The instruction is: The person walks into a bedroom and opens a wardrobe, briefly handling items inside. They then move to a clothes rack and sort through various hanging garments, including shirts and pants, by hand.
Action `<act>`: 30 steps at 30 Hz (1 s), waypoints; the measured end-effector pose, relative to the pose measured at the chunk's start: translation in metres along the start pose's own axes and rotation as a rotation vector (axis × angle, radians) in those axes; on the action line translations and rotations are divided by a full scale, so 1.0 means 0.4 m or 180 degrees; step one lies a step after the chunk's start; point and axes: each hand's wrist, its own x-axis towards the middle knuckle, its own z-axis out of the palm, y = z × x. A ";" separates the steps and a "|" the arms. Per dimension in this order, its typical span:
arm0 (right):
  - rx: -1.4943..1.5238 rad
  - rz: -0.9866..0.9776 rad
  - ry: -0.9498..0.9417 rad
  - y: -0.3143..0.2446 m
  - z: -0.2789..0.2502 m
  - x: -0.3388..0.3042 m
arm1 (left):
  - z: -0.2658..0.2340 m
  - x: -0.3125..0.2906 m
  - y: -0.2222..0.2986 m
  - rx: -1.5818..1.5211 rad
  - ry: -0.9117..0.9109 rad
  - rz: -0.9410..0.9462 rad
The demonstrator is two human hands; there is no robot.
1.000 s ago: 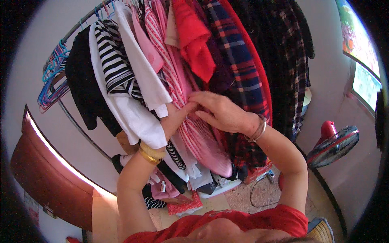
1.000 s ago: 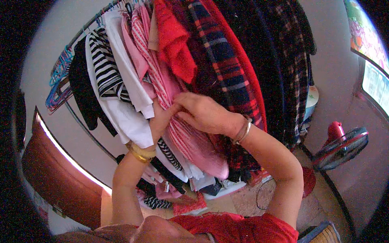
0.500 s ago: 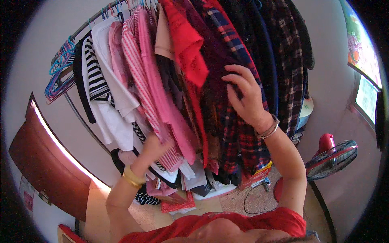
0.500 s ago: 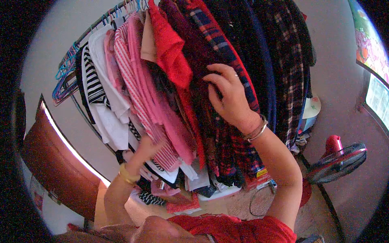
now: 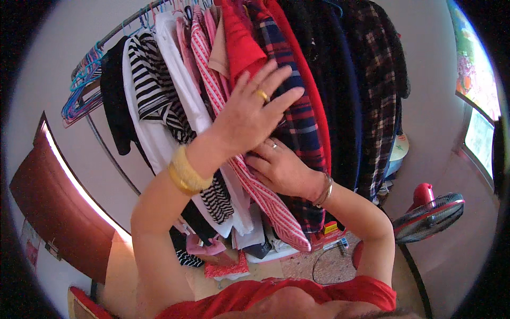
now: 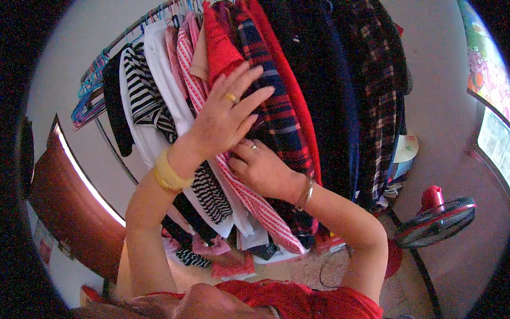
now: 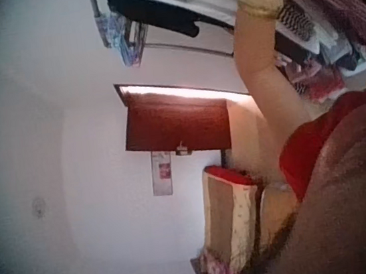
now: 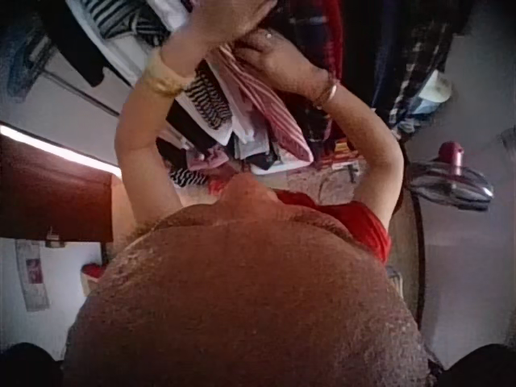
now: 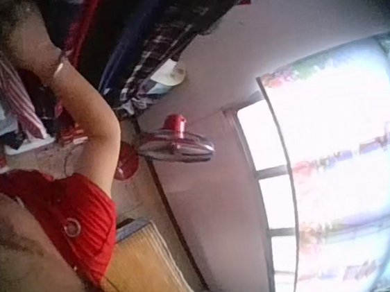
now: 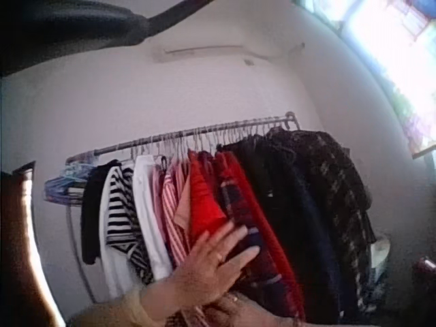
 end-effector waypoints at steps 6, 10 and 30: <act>-0.0674 0.0257 0.0745 0.030 -0.104 -0.044 | 0.045 -0.079 -0.127 0.1165 -0.0507 -0.0668; -0.0874 0.0866 0.1046 0.097 -0.177 -0.090 | 0.033 -0.155 -0.179 0.1378 -0.0214 -0.0653; 0.0504 0.0604 -0.0123 0.082 0.026 -0.017 | 0.014 0.031 -0.058 0.0456 -0.0152 0.0149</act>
